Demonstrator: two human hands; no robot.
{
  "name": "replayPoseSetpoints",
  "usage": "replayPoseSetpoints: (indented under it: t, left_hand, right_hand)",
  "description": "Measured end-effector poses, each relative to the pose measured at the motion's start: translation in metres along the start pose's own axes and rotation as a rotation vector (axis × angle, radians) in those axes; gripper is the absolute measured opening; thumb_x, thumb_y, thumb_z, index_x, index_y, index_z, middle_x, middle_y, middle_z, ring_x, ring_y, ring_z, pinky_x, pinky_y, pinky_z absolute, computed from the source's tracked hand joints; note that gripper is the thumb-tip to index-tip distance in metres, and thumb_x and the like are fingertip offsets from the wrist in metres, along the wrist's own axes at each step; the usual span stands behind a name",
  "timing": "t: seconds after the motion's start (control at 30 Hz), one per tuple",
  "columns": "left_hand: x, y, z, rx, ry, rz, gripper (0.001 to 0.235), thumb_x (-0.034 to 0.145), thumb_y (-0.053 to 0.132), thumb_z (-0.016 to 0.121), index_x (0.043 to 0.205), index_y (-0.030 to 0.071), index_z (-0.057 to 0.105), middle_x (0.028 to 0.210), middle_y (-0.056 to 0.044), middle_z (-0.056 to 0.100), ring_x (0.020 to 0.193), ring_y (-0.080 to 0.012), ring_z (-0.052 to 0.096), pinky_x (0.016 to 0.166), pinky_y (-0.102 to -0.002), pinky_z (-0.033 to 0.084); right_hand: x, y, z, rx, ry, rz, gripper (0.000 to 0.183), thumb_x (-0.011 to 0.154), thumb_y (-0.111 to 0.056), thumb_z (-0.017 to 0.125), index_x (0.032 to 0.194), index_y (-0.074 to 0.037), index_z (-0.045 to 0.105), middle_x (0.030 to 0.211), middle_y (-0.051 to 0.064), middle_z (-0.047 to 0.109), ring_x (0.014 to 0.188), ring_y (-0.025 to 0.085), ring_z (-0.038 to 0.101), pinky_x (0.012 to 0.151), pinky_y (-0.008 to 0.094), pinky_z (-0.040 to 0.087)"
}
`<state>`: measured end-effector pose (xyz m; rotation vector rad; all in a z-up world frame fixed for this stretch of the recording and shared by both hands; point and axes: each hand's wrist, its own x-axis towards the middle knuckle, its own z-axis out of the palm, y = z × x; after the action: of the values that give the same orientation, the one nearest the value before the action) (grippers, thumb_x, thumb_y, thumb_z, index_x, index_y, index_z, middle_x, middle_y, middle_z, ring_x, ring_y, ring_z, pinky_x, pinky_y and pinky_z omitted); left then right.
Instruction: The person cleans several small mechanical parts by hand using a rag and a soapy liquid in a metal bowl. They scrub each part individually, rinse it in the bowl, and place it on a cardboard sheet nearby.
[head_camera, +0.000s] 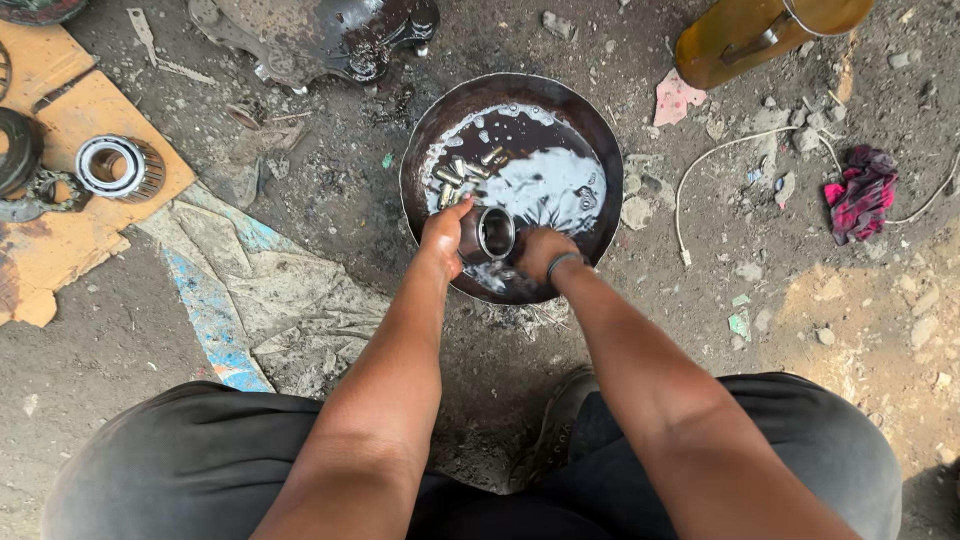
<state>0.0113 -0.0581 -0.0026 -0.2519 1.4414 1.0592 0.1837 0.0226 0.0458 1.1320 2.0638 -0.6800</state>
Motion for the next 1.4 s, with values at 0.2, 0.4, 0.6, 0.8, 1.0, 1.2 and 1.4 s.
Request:
replayPoseSetpoints:
  t: [0.2,0.4,0.6,0.8,1.0,1.2,1.4]
  left_hand:
    - [0.000,0.006,-0.001,-0.254,-0.136,-0.013,0.028,0.096,0.034,0.066,0.107,0.009,0.069,0.103,-0.007,0.070,0.091,-0.0243,0.069,0.093,-0.048,0.055]
    - [0.004,0.009,0.002,-0.402,-0.233,0.026,0.026,0.095,0.031,0.065,0.106,0.008,0.065,0.100,-0.010,0.071,0.087,-0.0265,0.073,0.084,-0.046,0.060]
    - [-0.001,0.021,0.007,-0.400,-0.406,0.101,0.035,0.096,0.032,0.065,0.114,0.002,0.064,0.101,-0.016,0.074,0.088,-0.0287,0.075,0.087,-0.041,0.059]
    - [-0.002,0.030,0.016,-0.525,-0.384,0.155,0.051,0.099,0.040,0.065,0.129,0.000,0.055,0.118,-0.017,0.069,0.106,-0.0263,0.070,0.101,-0.043,0.054]
    - [-0.014,0.044,0.026,-0.427,-0.372,0.211,0.071,0.091,0.059,0.058,0.135,0.003,0.054,0.130,-0.019,0.067,0.120,-0.0298,0.066,0.110,-0.046,0.047]
    - [-0.028,0.044,0.044,-0.305,-0.449,0.044,0.100,0.077,0.087,0.041,0.129,0.003,0.061,0.133,-0.022,0.066,0.121,-0.0329,0.066,0.107,-0.047,0.050]
    - [-0.036,0.017,0.075,0.712,-0.107,0.397,0.111,0.092,0.093,0.035,0.097,-0.012,0.070,0.098,-0.025,0.071,0.088,-0.0370,0.073,0.078,-0.059,0.054]
  right_hand:
    - [-0.002,0.009,-0.006,-0.172,0.222,0.153,0.051,0.080,-0.008,0.066,0.130,-0.016,0.061,0.147,0.027,0.045,0.132,0.046,0.048,0.091,0.047,0.053]
    - [0.009,0.009,-0.005,0.171,0.011,-0.023,0.039,0.092,-0.016,0.060,0.130,-0.008,0.067,0.140,0.024,0.066,0.125,0.036,0.069,0.106,0.041,0.055]
    - [-0.001,0.005,-0.004,-0.098,0.204,0.132,0.053,0.090,-0.015,0.062,0.141,-0.009,0.051,0.151,0.030,0.037,0.136,0.050,0.039,0.099,0.051,0.050]
    - [-0.003,-0.006,0.007,0.271,0.123,0.014,0.036,0.088,-0.011,0.065,0.123,-0.012,0.068,0.115,0.019,0.069,0.101,0.031,0.069,0.088,0.040,0.055]
    - [-0.011,-0.028,-0.063,0.747,0.564,-0.383,0.009,0.092,-0.012,0.065,0.091,-0.004,0.070,0.089,0.017,0.073,0.079,0.029,0.069,0.073,0.043,0.056]
    - [-0.036,-0.075,-0.042,0.019,1.283,-0.534,0.024,0.087,-0.009,0.061,0.109,-0.001,0.064,0.108,0.020,0.070,0.104,0.033,0.068,0.095,0.050,0.053]
    - [0.006,-0.002,-0.056,1.206,0.470,-0.063,0.020,0.096,-0.016,0.057,0.105,-0.001,0.066,0.092,0.016,0.073,0.077,0.029,0.069,0.071,0.045,0.059]
